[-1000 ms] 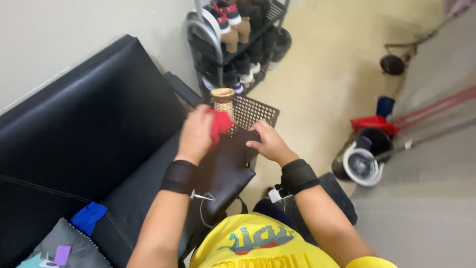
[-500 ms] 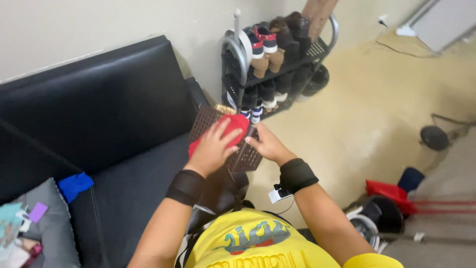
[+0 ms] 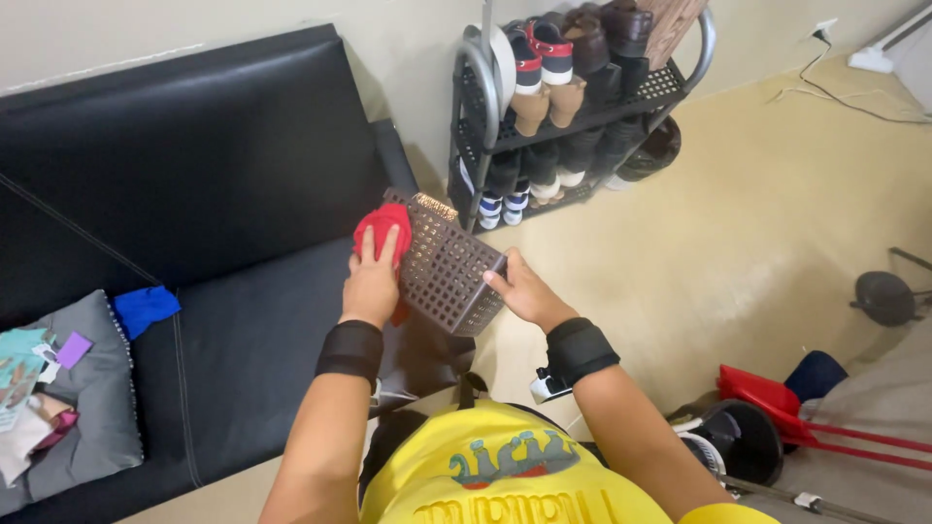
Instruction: The person cleans a white dustpan and a black trash bin using a brush, then wipes a brown plastic basket and a black electronic device with a red cloth. Finally, the person folds a white cloth on a black sofa.
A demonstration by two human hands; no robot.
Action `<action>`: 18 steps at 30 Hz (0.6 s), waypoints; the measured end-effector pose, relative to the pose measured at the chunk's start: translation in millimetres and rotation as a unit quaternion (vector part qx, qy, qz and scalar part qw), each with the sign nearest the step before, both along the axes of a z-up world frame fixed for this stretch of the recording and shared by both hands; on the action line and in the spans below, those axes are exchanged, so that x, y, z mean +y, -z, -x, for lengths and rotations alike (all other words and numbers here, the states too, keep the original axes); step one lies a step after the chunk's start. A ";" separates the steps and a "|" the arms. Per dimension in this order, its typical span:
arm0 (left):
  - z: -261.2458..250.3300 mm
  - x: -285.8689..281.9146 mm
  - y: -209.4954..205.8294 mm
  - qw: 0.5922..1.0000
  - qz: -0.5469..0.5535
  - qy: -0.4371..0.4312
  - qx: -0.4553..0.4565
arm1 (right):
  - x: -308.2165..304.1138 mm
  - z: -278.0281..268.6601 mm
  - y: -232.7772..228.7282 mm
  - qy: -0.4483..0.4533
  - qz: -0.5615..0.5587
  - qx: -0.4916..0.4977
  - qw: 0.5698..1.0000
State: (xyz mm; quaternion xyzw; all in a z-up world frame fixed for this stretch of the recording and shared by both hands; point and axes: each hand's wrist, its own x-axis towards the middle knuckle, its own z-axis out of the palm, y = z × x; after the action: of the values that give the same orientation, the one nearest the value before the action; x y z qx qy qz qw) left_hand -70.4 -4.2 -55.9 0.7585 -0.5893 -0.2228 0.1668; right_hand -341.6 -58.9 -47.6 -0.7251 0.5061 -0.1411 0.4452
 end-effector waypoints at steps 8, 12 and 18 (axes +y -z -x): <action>7.7 16.0 -18.5 0.939 0.126 0.314 -0.066 | -1.5 5.2 40.1 0.057 -0.034 -0.093 0.993; -13.9 11.8 -6.1 0.901 0.154 0.406 0.011 | 5.1 2.0 58.4 0.082 -0.054 -0.152 0.983; -107.4 -24.6 30.9 0.938 0.200 0.283 -0.018 | 18.7 -36.6 24.5 0.160 -0.055 -0.001 0.986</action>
State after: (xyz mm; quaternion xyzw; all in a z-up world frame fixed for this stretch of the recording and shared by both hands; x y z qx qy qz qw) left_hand 36.9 -28.8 -86.7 0.5152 -0.8148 -0.1246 0.2347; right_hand -305.0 -40.2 -72.1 -0.6090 0.6219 -0.1834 0.4568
